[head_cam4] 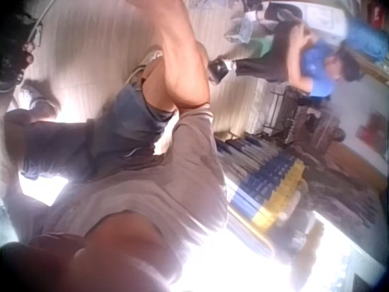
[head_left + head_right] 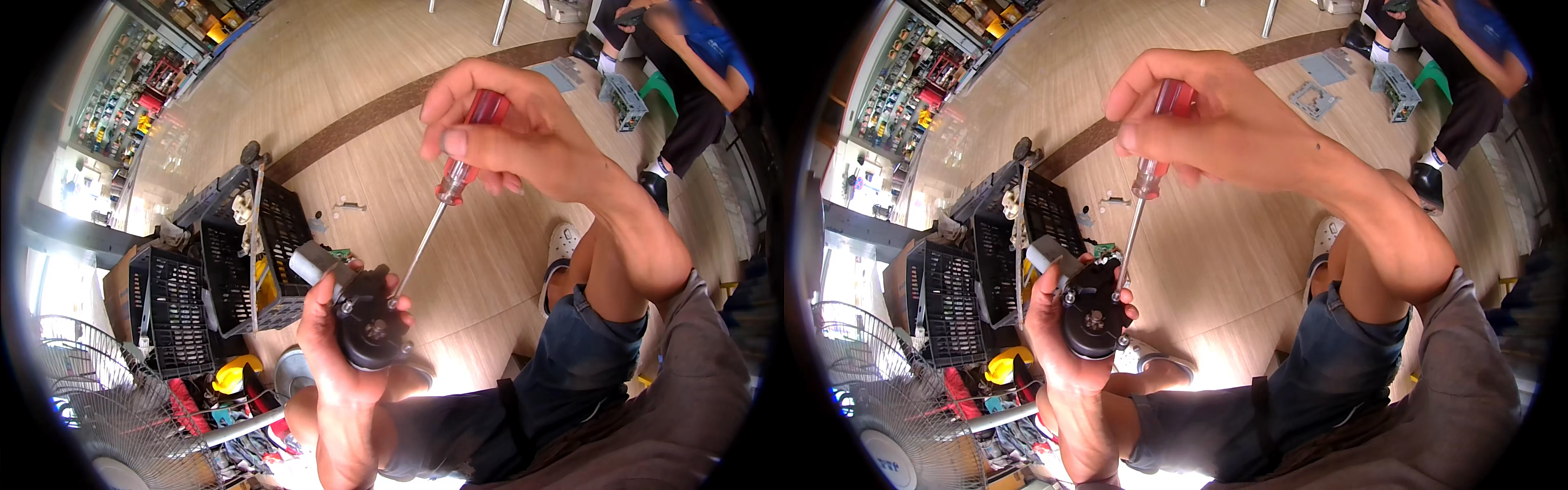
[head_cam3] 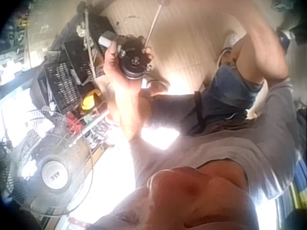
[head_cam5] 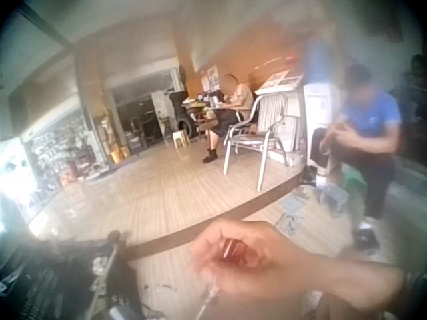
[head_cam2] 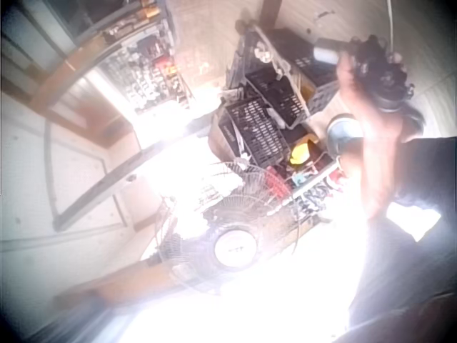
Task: The person unscrews several screws from a black motor housing using a screwdriver while holding the housing in their other hand.
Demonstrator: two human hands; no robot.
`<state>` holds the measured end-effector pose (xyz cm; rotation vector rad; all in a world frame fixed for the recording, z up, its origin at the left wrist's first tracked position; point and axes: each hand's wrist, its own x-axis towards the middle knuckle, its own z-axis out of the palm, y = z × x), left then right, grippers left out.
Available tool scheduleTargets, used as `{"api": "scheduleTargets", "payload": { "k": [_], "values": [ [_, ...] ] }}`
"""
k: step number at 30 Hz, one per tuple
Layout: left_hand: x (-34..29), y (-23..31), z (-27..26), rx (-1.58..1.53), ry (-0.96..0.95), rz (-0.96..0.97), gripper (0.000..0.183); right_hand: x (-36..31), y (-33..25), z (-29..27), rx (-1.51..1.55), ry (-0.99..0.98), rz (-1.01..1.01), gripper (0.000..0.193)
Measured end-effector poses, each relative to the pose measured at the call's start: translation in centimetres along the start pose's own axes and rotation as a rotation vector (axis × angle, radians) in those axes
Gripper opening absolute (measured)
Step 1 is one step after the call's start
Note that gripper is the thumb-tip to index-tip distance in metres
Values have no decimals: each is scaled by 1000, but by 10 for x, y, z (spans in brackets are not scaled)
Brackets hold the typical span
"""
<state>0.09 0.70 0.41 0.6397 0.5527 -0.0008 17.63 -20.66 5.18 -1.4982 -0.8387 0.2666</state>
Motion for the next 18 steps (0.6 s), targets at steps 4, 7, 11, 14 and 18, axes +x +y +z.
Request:
{"api": "scheduleTargets", "payload": {
  "k": [4, 7, 11, 14, 18],
  "values": [
    [0, -1, 2, -7, -13, 2, 38, 1, -8, -2, 32, -36, 117, 23],
    [1, -1, 1, 9, -18, 1, 38, 1, 0, 2, 69, 3, 66, 22],
    [3, 1, 0, 34, 6, 2, 37, 1, 3, 0, 27, 45, -66, 21],
    [1, 0, 0, 27, -16, 6, 37, 3, 0, -5, -5, -32, 60, 21],
    [1, 0, 0, 38, -11, 9, 37, 1, 6, -3, 4, -8, 21, 21]
  ]
}}
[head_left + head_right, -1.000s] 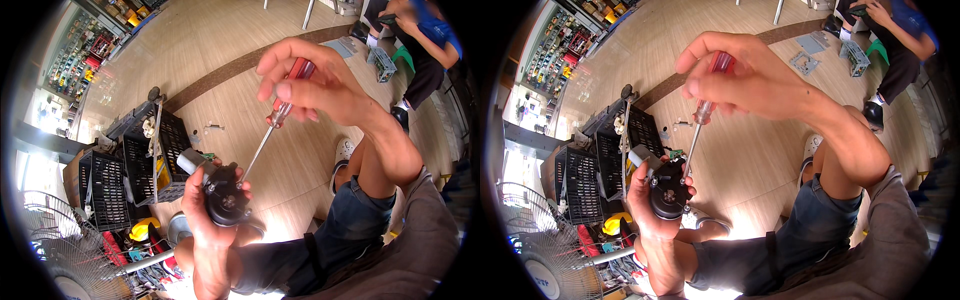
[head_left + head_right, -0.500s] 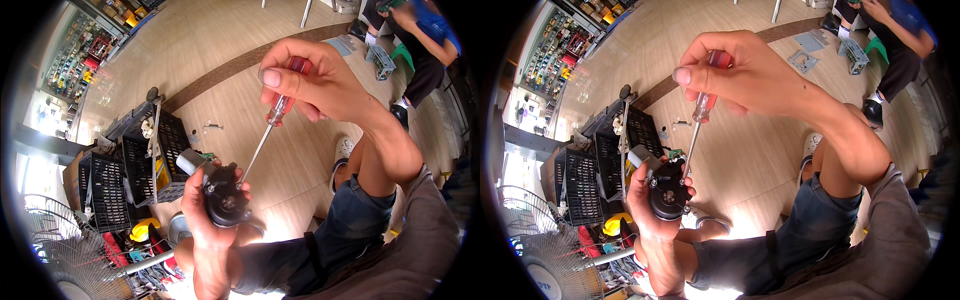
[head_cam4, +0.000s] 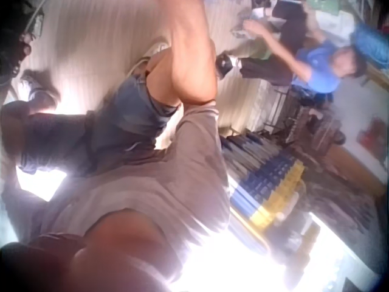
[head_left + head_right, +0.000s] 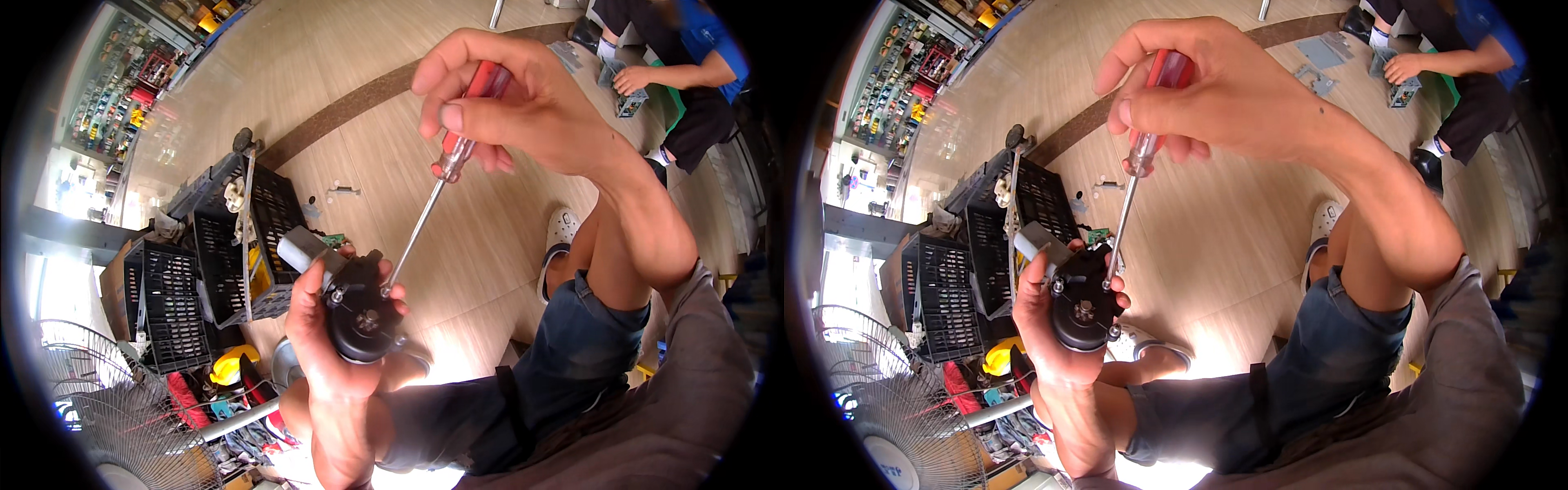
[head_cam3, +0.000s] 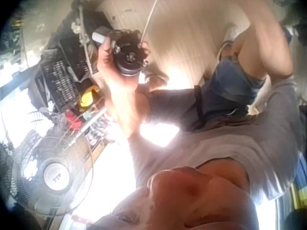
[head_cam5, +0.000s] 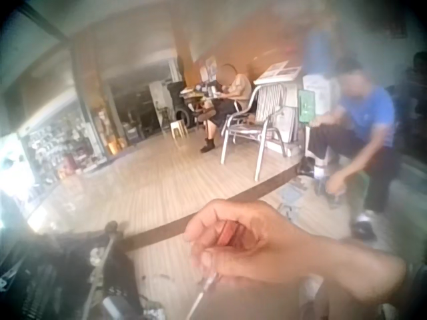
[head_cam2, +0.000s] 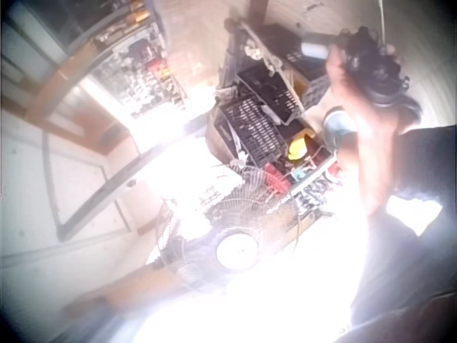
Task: The person unscrews several screws from a black motor housing using a screwdriver while holding the housing in their other hand.
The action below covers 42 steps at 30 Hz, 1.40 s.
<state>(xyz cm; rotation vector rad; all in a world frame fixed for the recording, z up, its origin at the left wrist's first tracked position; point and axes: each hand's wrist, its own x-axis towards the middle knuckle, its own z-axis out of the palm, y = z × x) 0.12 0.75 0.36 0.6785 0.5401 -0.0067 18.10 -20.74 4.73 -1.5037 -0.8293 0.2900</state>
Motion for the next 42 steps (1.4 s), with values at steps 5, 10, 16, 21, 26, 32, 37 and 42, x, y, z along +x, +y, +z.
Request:
{"api": "scheduleTargets", "payload": {
  "k": [5, 10, 16, 21, 26, 32, 37, 42],
  "values": [
    [0, 1, 1, 17, 3, 8, 37, 2, 4, -2, 5, -27, -22, 25],
    [0, 1, 5, -21, 26, 17, 41, 1, 2, -4, 4, -36, -22, 26],
    [-1, 3, 1, -9, 38, 23, 40, 0, 0, -3, -28, -76, -71, 29],
    [1, 3, 0, -39, 2, 0, 36, -1, -1, -7, -56, -78, -14, 30],
    [0, 4, -3, -42, -8, -1, 37, 3, -1, 0, -146, -34, 50, 28],
    [0, 4, 0, -48, -20, -11, 36, 4, 20, 3, 88, 5, -166, 25],
    [-1, 4, -2, -34, -23, 1, 37, 1, 5, -1, 208, -115, -112, 27],
    [-2, 4, -2, -21, -11, 10, 37, 4, 6, 2, -40, -51, 1, 33]
  ]
}}
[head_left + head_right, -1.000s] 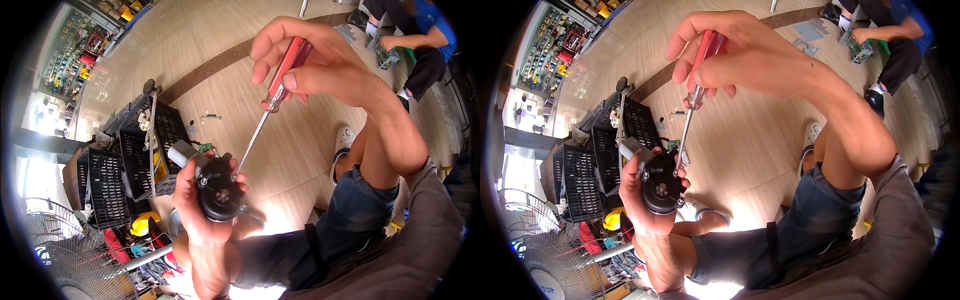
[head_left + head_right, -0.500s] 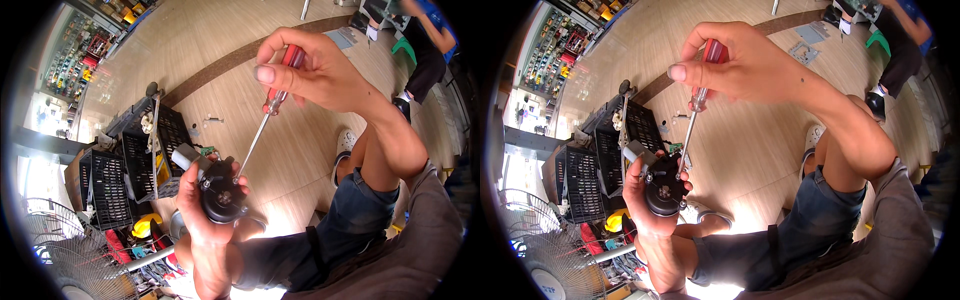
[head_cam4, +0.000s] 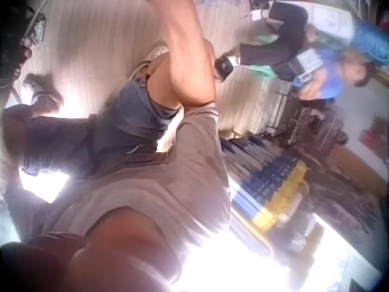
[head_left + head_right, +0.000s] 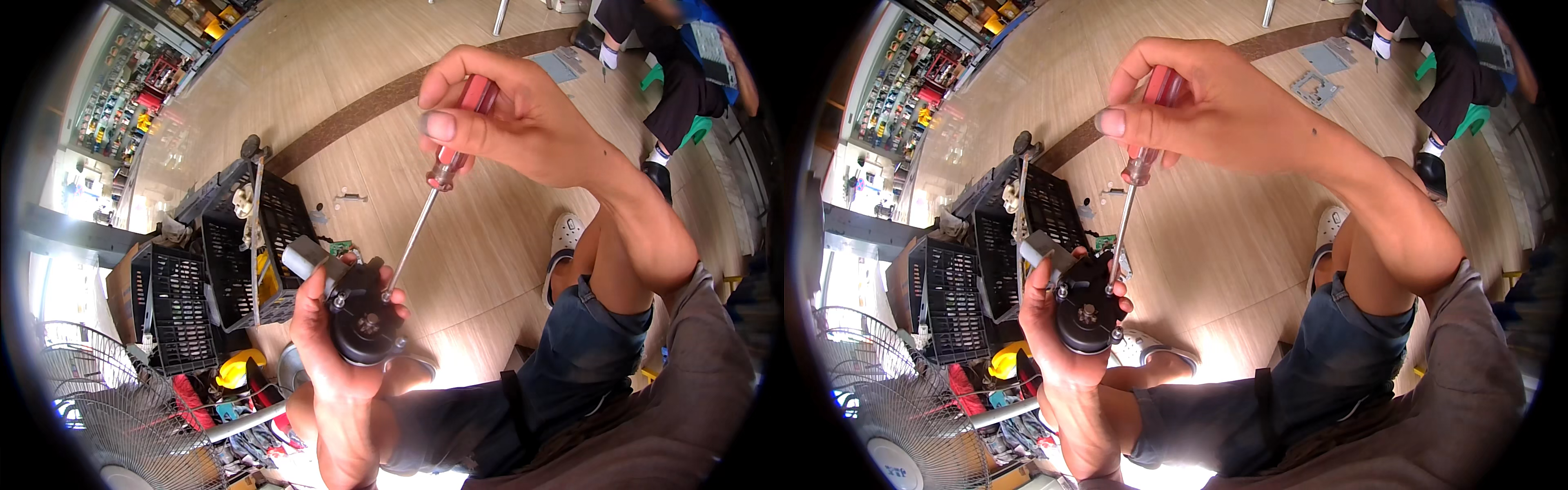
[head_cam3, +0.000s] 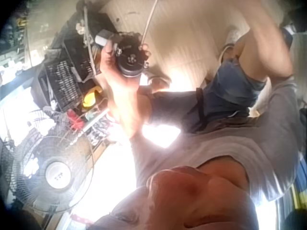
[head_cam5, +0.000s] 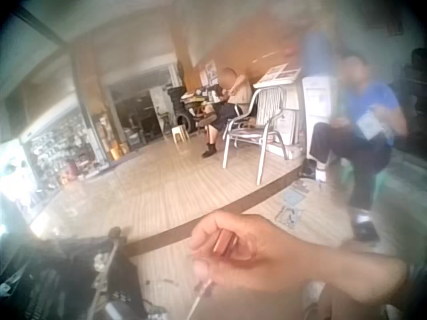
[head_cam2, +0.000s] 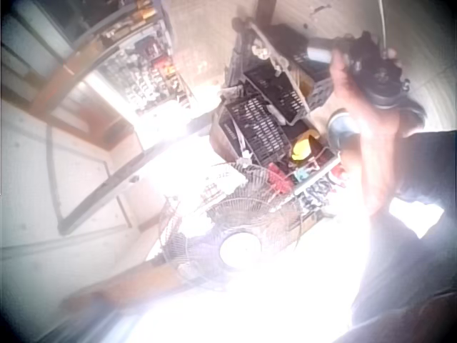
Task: The person unscrews several screws from a black motor housing using a screwdriver while holding the housing in their other hand.
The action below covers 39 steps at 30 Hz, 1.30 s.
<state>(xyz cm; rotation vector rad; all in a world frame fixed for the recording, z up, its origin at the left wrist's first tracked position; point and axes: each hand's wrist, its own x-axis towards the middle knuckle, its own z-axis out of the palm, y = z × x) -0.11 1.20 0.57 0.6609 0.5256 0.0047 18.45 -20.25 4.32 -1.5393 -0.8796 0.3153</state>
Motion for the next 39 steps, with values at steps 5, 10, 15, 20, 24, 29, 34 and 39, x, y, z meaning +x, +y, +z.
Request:
{"api": "scheduleTargets", "payload": {
  "k": [5, 10, 15, 20, 24, 29, 34, 39],
  "values": [
    [1, -1, 2, -14, 1, -8, 37, -4, 8, 5, 241, 24, -174, 30],
    [1, 0, 0, -26, -6, -7, 36, -3, -4, -5, -3, -47, -50, 30],
    [0, 0, 1, -11, -5, 0, 36, -3, 9, 3, 124, 36, -119, 29],
    [2, 1, 1, -3, -3, -1, 37, -6, 4, -1, 144, -14, -144, 28],
    [1, 2, 0, 3, 8, 9, 37, -5, -2, 0, 45, -15, 19, 28],
    [1, 1, 3, -3, 25, 8, 36, -4, 13, 5, 83, 42, -176, 30],
    [2, 0, 2, 7, 25, 19, 36, -6, 9, 6, 175, 46, -321, 30],
    [2, 0, 2, -8, 19, 11, 36, -7, -1, 2, 38, 35, -83, 29]
  ]
}}
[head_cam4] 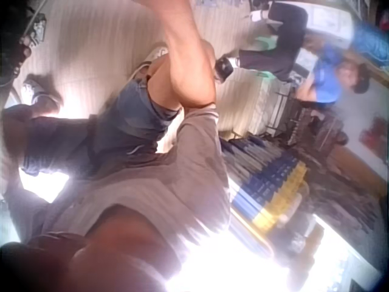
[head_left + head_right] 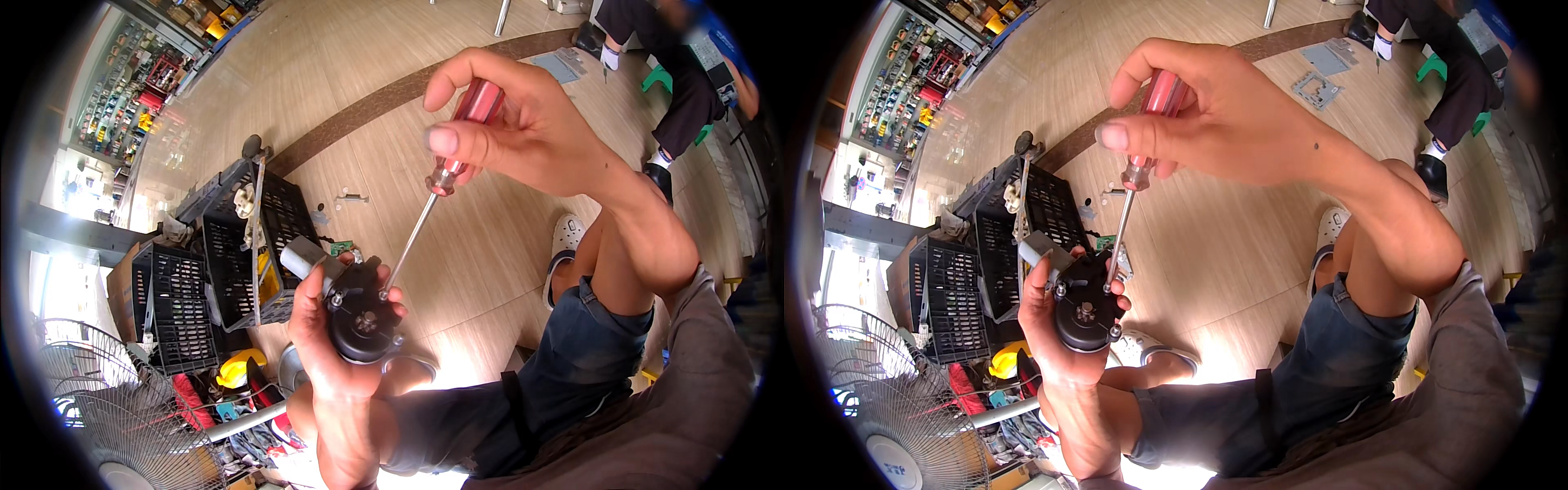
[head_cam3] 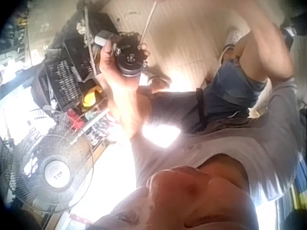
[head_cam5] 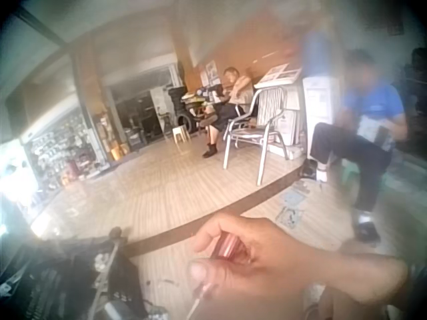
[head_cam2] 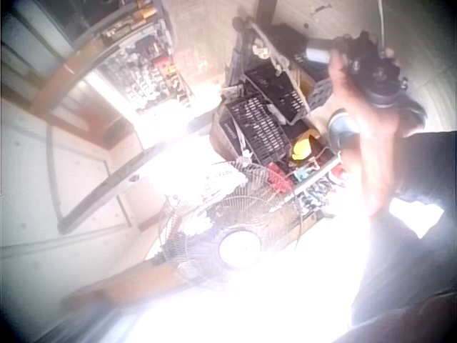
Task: The person unscrews several screws from a black motor housing using a screwdriver while holding the housing in their other hand.
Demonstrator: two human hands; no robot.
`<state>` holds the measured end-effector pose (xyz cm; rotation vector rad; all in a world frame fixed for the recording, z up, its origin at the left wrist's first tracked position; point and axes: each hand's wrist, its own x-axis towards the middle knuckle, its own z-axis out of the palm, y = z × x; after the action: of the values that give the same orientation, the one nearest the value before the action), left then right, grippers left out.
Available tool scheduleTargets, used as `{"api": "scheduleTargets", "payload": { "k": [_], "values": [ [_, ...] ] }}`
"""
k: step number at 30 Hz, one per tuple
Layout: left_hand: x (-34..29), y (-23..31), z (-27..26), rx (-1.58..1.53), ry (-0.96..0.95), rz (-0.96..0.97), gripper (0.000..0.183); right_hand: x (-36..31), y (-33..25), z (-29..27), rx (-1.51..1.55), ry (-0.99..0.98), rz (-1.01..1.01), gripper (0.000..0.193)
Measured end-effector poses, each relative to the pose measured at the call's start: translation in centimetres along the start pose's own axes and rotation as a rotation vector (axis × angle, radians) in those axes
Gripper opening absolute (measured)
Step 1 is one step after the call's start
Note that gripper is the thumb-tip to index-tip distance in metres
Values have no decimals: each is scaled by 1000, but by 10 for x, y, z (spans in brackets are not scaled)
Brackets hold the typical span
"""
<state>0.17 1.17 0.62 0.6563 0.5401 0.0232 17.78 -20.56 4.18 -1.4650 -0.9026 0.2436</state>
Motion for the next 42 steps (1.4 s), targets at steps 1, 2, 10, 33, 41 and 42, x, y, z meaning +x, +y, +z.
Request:
{"api": "scheduleTargets", "payload": {
  "k": [1, 2, 10, 33, 41, 42],
  "values": [
    [-1, 1, 0, -1, 0, 3, 36, 1, 1, 1, 1, -2, -2, 29],
    [-2, 1, 0, -2, 1, 6, 36, 1, 2, 2, 19, 19, 3, 29],
    [0, 15, 1, -100, -10, 111, 36, 2, 0, 2, 97, 136, -61, 22],
    [0, 18, -5, -68, -40, 118, 44, -1, -1, 11, 235, 67, -83, 19],
    [-2, 18, -4, -83, -77, 76, 37, -3, -4, 7, 145, 36, -81, 21],
    [-2, 18, -4, -83, -77, 76, 37, -3, -4, 7, 144, 34, -90, 21]
  ]
}}
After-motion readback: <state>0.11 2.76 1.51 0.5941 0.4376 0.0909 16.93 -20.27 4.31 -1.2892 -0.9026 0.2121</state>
